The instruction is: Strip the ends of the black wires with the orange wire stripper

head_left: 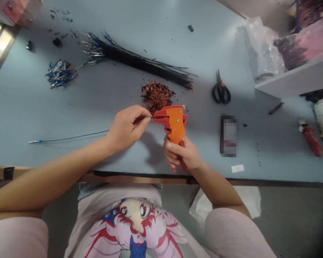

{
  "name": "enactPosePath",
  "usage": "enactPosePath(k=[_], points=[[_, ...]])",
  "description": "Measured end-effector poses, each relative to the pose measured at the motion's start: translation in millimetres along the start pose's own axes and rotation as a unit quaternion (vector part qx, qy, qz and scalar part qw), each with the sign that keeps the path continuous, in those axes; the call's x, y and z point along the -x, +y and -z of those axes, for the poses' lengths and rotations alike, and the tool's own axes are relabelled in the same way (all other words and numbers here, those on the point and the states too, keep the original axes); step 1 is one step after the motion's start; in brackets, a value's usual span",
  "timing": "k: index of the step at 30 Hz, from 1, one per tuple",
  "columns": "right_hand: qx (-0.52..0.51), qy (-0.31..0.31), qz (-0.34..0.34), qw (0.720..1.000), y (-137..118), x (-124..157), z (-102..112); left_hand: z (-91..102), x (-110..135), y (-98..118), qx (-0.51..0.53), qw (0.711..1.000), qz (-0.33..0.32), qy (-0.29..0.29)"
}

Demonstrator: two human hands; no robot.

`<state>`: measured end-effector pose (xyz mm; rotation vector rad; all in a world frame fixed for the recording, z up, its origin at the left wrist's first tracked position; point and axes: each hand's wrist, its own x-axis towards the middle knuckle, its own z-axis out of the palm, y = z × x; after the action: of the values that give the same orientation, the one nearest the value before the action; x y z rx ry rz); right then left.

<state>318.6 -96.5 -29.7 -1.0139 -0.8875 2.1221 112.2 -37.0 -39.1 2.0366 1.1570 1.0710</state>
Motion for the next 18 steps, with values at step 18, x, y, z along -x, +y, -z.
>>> enactPosePath(k=[18], points=[[-0.083,0.076,0.065,0.992,-11.0,-4.0,11.1,2.2,-3.6,-11.9,0.096,0.975,0.181,-0.082]])
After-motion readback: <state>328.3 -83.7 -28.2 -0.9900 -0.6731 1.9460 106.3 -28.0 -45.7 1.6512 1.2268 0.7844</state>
